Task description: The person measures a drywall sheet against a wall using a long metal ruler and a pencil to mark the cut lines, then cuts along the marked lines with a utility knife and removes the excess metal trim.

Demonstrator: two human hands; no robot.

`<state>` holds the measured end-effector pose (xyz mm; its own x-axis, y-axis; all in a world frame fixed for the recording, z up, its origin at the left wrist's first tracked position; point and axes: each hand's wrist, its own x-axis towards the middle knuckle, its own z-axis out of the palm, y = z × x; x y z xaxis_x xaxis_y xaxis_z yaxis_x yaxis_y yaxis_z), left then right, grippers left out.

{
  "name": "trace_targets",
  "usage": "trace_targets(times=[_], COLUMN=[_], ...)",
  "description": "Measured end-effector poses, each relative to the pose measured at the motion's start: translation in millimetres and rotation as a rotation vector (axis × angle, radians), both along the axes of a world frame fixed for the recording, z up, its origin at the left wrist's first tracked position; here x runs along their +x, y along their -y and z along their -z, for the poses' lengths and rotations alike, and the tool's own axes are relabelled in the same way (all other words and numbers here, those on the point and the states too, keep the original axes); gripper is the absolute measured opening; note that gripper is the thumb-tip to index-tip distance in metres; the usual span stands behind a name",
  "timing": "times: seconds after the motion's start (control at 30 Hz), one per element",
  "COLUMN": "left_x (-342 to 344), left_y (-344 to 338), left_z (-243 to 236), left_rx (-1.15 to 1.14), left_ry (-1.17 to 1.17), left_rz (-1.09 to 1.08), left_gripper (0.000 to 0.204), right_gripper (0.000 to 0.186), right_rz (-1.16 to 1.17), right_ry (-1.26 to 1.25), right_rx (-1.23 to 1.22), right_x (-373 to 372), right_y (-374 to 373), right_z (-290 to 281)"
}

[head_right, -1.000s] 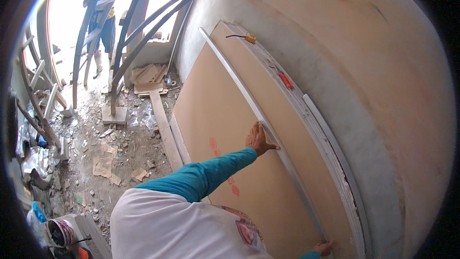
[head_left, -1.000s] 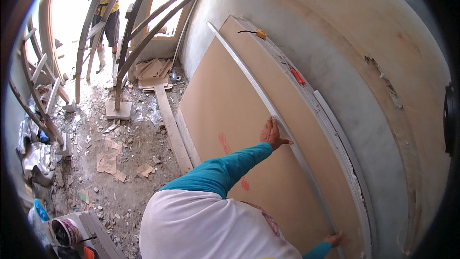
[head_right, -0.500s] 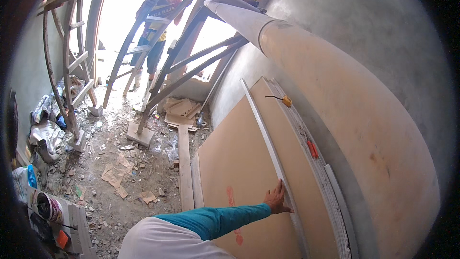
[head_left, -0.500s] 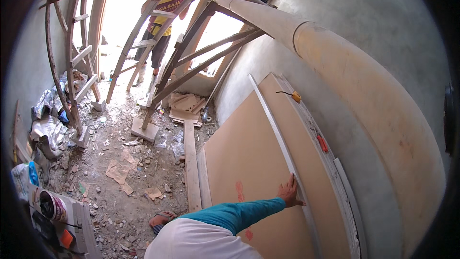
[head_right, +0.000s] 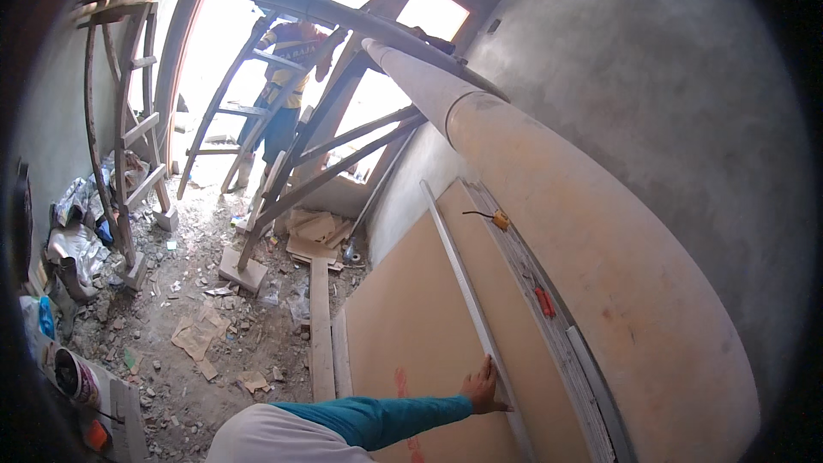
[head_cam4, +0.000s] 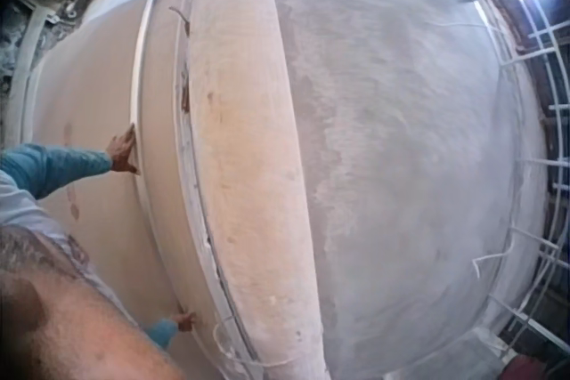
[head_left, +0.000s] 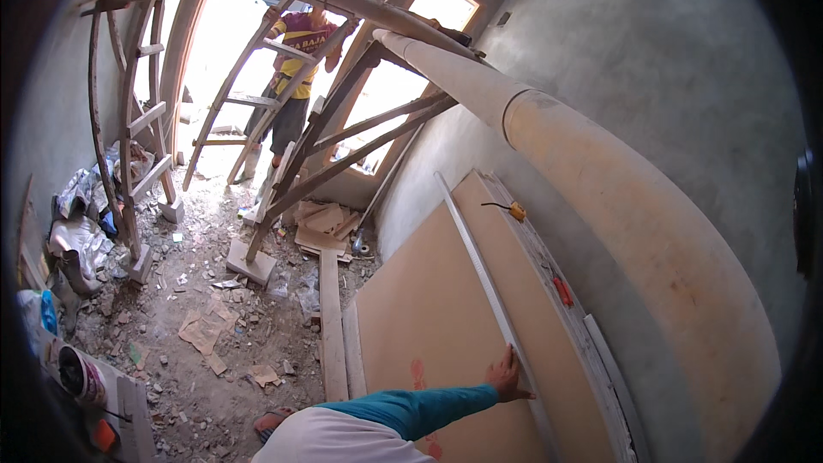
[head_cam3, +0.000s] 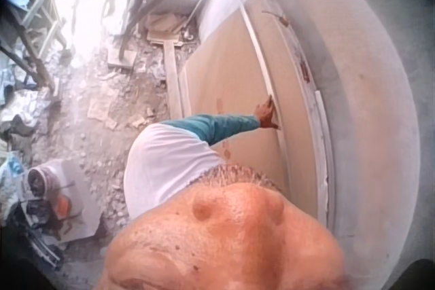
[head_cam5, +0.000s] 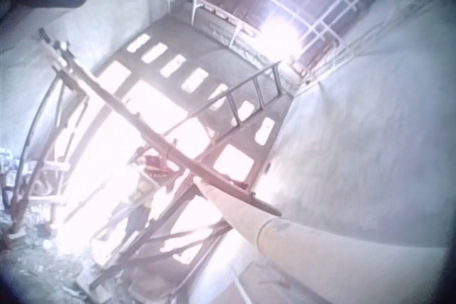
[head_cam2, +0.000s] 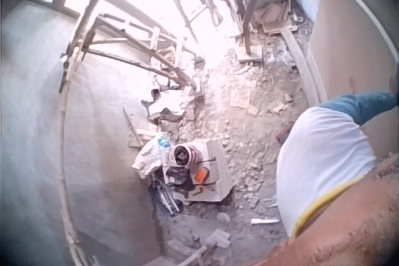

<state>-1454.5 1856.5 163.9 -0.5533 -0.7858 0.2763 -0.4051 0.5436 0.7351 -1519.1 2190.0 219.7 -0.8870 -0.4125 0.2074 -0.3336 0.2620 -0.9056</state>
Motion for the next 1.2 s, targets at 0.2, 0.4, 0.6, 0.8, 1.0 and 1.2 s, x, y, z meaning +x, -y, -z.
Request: trace_targets(times=[0.2,0.4,0.6,0.8,1.0,1.2], left_x=[-5,-16,-14,-10,-9,-5], left_y=[1,7,5,4,5,6], left_z=[2,12,12,9,14,9], left_rx=[-0.023,0.007,-0.004,0.057,0.099,0.105], left_ry=[0.018,0.020,-0.023,-0.045,-0.073,-0.044], left_rz=[0.002,0.040,0.026,0.043,0.070,0.051], left_gripper=[0.140,0.141,0.145,0.148,0.154,0.145], right_gripper=[0.081,0.080,0.079,0.077,0.076,0.075], right_rz=[-0.131,-0.242,-0.349,-0.414,-0.442,-0.477], right_ry=[0.076,0.156,0.218,0.217,0.260,0.277], right_rx=[0.008,0.021,0.027,0.060,0.107,0.138], right_x=[19,37,51,59,58,64], right_y=[14,24,38,46,48,54], right_z=[-9,-17,-21,-26,-38,-46])
